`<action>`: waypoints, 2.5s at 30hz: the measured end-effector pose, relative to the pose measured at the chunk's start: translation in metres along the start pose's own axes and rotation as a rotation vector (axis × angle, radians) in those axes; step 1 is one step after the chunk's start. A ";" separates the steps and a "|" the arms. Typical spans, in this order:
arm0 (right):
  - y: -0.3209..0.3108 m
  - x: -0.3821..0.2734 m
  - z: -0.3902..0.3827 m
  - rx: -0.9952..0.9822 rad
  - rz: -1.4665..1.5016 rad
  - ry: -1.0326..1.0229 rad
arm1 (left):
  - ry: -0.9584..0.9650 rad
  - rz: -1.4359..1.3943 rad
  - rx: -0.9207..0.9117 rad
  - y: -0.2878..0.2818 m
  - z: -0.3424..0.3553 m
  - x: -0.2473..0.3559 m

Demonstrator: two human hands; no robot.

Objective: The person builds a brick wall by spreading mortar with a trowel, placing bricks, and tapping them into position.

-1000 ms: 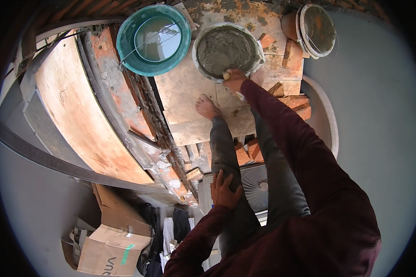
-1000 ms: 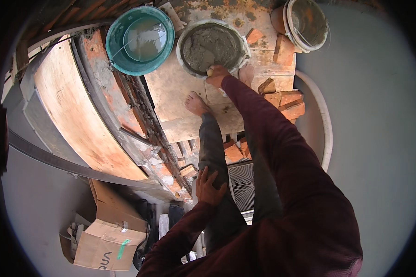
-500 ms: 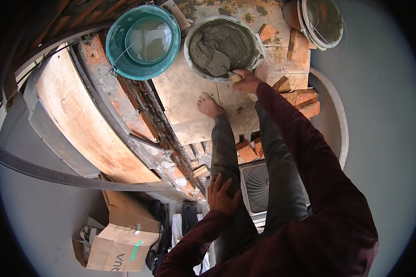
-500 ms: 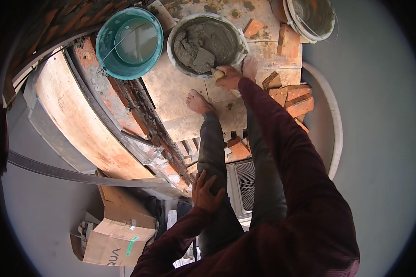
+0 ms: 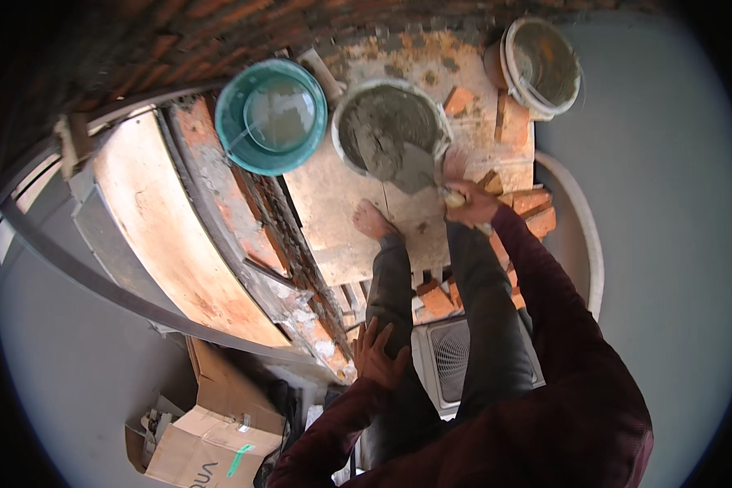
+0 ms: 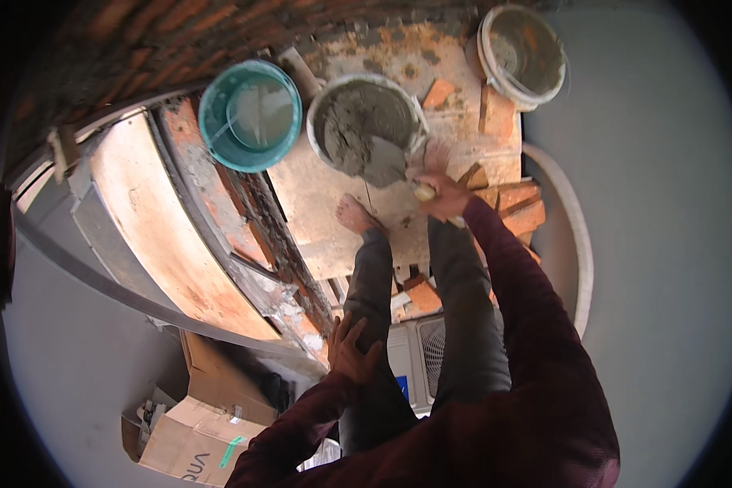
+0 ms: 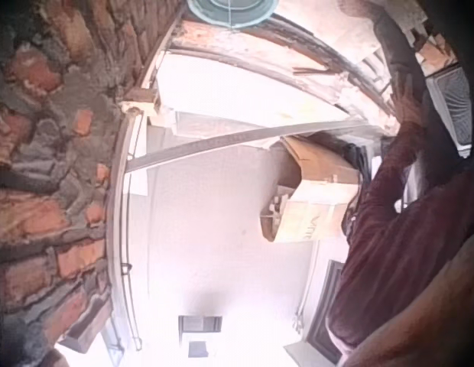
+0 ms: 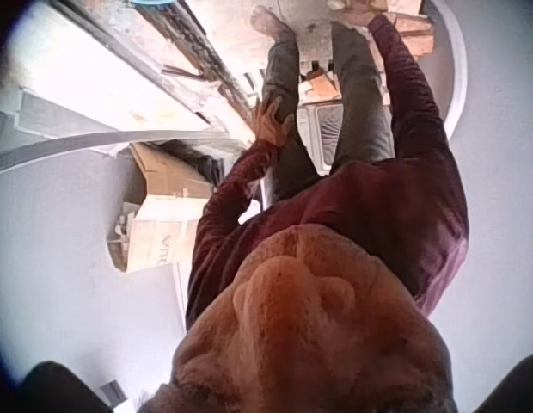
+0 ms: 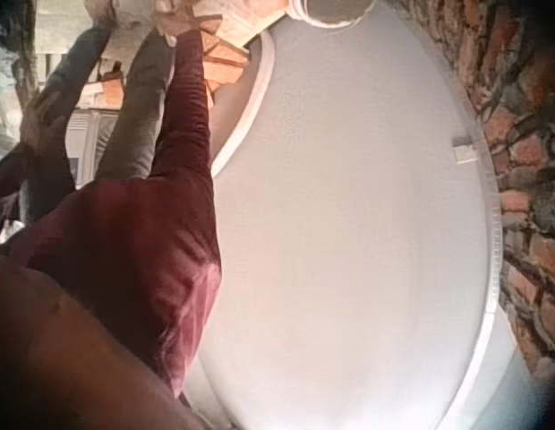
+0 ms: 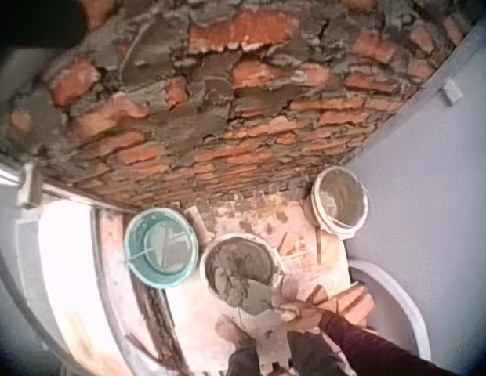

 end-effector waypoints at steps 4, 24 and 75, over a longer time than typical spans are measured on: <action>0.017 -0.061 -0.130 -0.028 0.006 -0.314 | 0.035 0.012 0.041 0.013 0.000 -0.020; 0.105 -0.800 -0.510 0.275 -1.062 -0.554 | 1.115 -2.073 0.455 -0.584 -0.182 0.328; 0.193 -0.840 -0.375 0.562 -1.762 -0.457 | 1.205 -2.092 -0.308 -0.630 -0.169 0.336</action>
Point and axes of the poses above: each hand's wrist, its own z-axis towards the middle knuckle, its own y-axis out of the palm, x = y × z, the point moved 8 cm from there along z, towards the middle knuckle, and after that the axes turned 1 degree about x, right-handed, at the moved point
